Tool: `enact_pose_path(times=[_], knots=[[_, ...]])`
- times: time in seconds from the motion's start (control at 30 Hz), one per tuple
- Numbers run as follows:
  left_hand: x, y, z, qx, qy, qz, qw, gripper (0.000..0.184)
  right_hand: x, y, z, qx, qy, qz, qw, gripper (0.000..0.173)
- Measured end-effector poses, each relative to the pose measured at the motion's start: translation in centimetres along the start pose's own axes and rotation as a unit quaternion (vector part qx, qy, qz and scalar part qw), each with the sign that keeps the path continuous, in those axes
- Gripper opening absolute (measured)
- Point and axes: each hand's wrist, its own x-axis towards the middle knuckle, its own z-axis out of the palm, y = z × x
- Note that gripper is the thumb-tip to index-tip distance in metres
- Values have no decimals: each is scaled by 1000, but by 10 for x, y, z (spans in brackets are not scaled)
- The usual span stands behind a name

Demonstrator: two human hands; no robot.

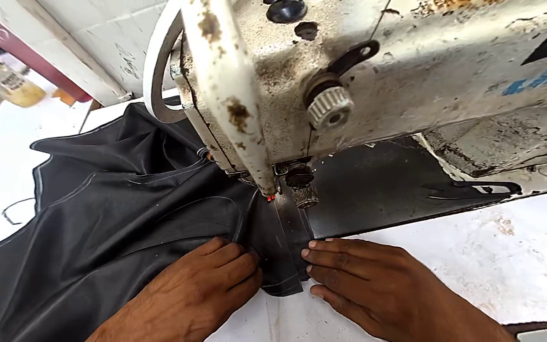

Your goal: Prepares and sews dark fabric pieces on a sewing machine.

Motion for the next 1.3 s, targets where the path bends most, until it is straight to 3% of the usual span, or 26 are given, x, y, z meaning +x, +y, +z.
enact_pose_path(times=[0.2, 0.37, 0.47, 0.57, 0.67, 0.73, 0.83, 1.03, 1.3], knots=[[3, 9, 6, -38, -22, -9, 999, 32, 0, -1, -1, -4, -3, -1, 1000, 32], [3, 15, 14, -11, 20, -11, 1000, 27, 0, -2, -2, -5, -19, -1, 1000, 34], [1, 22, 18, -33, 82, -118, 989, 22, 3, -3, -3, -9, -33, 8, 999, 36], [1, 20, 24, -69, 188, -271, 941, 26, 5, -4, -3, -24, -62, 18, 998, 40], [2, 12, 32, -104, 225, -322, 914, 38, 5, -4, -2, -21, -71, 15, 997, 41], [3, 11, 32, -113, 201, -293, 928, 46, 5, -4, -2, -17, -73, 15, 997, 41], [4, 12, 36, -47, 160, -220, 961, 26, 5, -3, -2, -14, -70, 13, 997, 41], [5, 10, 37, -31, 112, -120, 986, 26, 5, -2, -2, -16, -69, 9, 997, 43], [10, 13, 36, -17, 112, -132, 985, 25, 5, -2, -2, -12, -71, 12, 997, 43]])
